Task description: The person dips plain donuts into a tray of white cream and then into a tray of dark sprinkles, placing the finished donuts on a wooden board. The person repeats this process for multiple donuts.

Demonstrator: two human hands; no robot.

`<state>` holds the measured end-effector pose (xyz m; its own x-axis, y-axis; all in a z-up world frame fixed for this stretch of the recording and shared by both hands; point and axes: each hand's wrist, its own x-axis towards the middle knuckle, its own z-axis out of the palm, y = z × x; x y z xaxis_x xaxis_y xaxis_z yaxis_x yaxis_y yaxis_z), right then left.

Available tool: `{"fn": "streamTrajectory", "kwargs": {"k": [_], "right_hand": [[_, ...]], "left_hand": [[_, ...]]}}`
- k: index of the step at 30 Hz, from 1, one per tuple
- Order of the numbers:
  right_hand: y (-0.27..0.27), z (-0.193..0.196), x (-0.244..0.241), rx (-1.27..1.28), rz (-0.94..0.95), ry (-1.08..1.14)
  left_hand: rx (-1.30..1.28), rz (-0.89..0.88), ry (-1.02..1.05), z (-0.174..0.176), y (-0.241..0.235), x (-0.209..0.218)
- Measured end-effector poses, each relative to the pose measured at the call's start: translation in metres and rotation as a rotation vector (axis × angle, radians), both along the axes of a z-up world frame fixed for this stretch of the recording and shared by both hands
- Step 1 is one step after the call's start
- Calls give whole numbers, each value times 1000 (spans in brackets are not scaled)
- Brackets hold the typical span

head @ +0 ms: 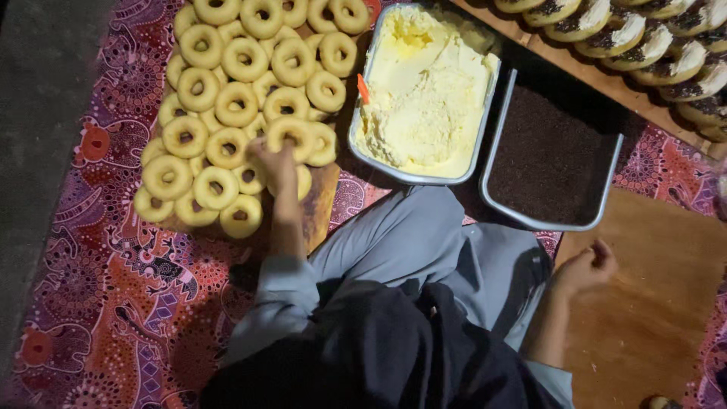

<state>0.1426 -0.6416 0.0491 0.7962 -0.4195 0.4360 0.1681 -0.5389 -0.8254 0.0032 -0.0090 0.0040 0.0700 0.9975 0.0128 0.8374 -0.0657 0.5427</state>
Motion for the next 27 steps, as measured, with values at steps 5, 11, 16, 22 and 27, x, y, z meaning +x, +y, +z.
{"fn": "streamTrajectory", "kwargs": {"k": [5,11,16,22,27], "right_hand": [[66,-9,-19,148,224,167],[210,-25,-77,-5,897,418],[283,-29,-84,601,1048,695],[321,50,-82,-136,1453,555],[358,93,-11,-588,1090,30]], "left_hand": [[-182,-260,-237,-1,-44,18],[-563,-153,-1139,-11,-161,-44],[-1001,-212,-1227,11,-205,-75],[-1163,-128,-1440,40,-170,-50],[-1296,-110,-1573,28,-153,-37]]}}
